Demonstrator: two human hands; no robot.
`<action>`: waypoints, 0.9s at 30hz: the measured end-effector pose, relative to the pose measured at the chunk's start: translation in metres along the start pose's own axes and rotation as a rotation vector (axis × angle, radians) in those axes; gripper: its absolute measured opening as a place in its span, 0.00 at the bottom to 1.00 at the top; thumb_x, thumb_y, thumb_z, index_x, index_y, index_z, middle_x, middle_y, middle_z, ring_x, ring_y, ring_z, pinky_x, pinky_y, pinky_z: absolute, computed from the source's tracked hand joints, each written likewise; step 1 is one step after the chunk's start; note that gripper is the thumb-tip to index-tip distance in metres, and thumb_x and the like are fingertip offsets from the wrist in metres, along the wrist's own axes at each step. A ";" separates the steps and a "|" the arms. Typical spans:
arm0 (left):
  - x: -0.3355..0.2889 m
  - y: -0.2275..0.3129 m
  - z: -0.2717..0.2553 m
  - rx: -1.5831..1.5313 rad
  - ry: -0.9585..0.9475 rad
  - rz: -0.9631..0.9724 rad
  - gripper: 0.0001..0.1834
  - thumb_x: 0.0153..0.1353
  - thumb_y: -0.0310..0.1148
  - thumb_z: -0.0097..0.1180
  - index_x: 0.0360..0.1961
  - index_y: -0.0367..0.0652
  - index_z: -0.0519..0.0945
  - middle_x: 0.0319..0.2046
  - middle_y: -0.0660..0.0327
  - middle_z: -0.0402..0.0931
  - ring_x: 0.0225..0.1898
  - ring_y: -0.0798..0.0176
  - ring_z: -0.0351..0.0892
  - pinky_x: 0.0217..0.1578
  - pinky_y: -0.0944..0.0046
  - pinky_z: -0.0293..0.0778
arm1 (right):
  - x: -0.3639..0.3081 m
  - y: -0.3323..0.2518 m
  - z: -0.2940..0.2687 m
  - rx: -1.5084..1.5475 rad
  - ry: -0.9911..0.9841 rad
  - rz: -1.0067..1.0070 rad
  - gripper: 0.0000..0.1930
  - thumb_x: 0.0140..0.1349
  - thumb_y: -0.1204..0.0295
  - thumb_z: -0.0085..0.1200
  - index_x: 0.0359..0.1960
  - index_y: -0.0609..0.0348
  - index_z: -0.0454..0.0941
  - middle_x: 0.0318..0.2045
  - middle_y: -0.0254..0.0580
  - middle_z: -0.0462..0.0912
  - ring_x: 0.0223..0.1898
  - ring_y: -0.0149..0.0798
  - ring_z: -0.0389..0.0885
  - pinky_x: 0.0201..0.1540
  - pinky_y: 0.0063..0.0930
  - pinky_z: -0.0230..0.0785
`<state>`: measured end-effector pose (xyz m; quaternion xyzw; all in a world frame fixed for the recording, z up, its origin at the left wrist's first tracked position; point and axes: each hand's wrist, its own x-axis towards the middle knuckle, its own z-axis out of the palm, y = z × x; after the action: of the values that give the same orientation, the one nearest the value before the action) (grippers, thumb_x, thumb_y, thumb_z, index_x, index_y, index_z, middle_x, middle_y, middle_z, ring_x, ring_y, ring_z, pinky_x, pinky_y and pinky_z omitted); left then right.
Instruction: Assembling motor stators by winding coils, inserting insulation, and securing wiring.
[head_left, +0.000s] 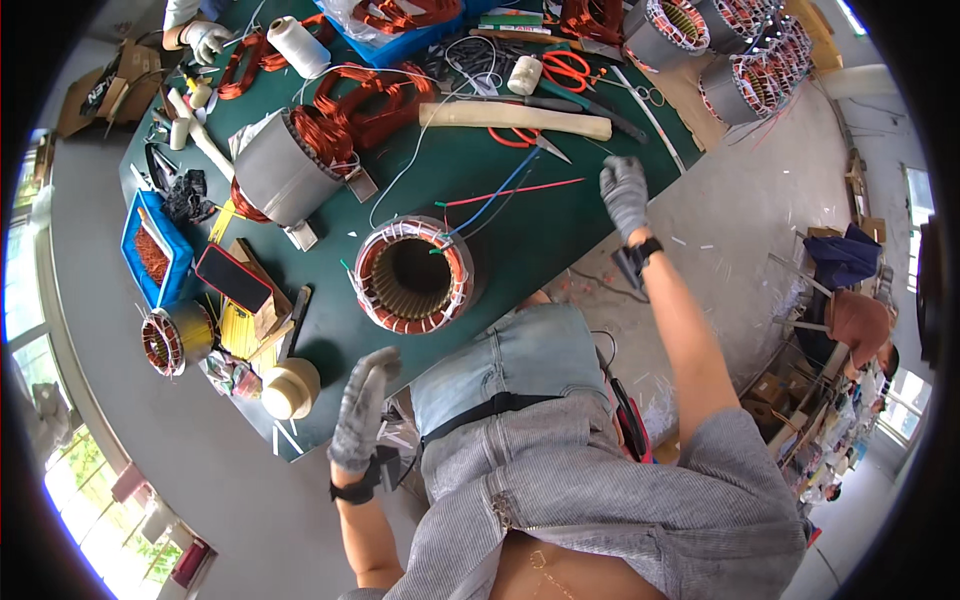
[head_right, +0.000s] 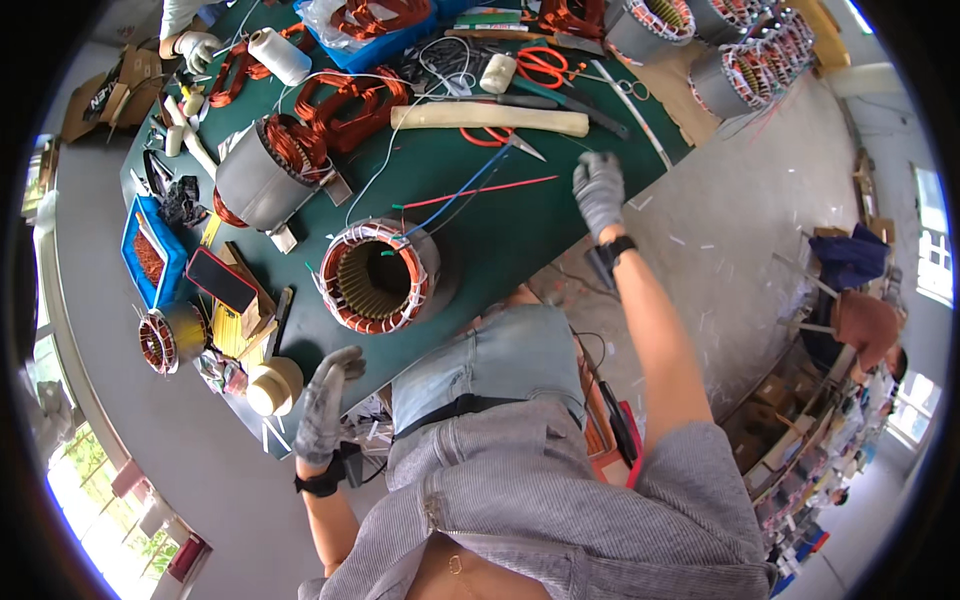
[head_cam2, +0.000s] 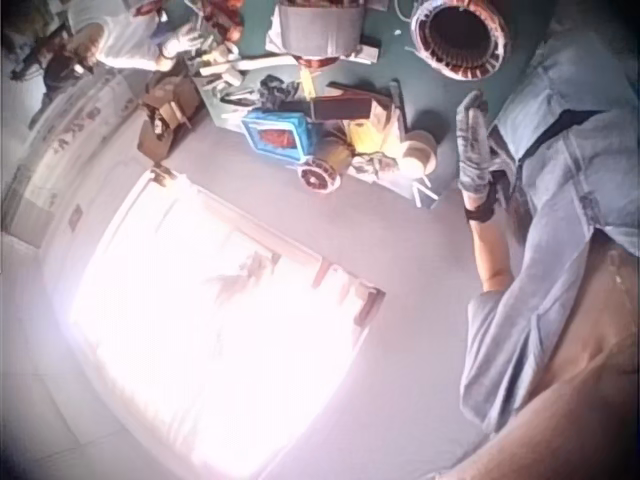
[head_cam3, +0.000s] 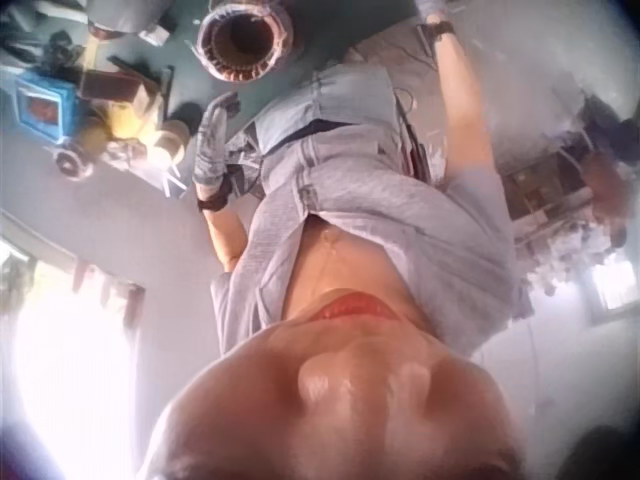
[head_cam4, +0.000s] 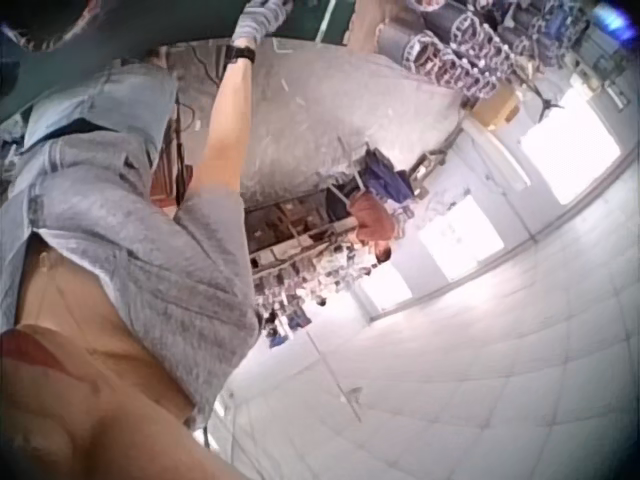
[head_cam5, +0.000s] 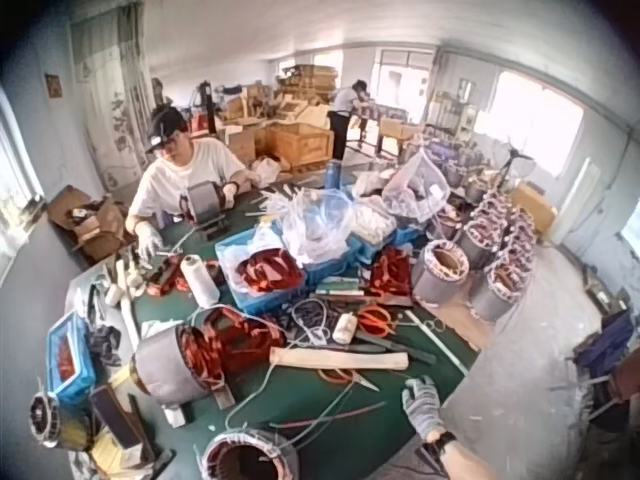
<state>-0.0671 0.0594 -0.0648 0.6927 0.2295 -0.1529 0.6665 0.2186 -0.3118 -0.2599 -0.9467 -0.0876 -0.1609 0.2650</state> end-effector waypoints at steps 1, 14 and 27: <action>-0.002 0.017 0.002 -0.007 -0.003 -0.018 0.20 0.66 0.39 0.38 0.51 0.36 0.69 0.46 0.58 0.70 0.49 0.65 0.68 0.54 0.65 0.60 | 0.016 0.015 0.006 -0.155 0.089 -0.045 0.09 0.50 0.72 0.55 0.34 0.59 0.74 0.33 0.50 0.74 0.37 0.50 0.73 0.43 0.36 0.66; 0.030 0.161 0.061 0.071 0.299 0.436 0.19 0.65 0.34 0.37 0.50 0.31 0.69 0.44 0.54 0.72 0.47 0.62 0.71 0.52 0.64 0.64 | 0.036 0.019 0.006 1.082 -0.497 0.792 0.09 0.64 0.70 0.36 0.25 0.53 0.63 0.16 0.31 0.65 0.14 0.27 0.64 0.17 0.24 0.60; 0.086 0.091 0.146 -0.477 0.492 0.489 0.18 0.67 0.39 0.38 0.47 0.35 0.71 0.40 0.57 0.77 0.40 0.66 0.76 0.44 0.69 0.71 | 0.036 -0.204 -0.087 0.848 -0.600 -0.639 0.08 0.51 0.76 0.58 0.32 0.63 0.73 0.25 0.45 0.76 0.27 0.45 0.76 0.34 0.34 0.71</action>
<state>0.0673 -0.0761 -0.0411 0.5688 0.2397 0.2373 0.7501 0.1781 -0.1828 -0.0800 -0.6895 -0.4945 0.0904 0.5214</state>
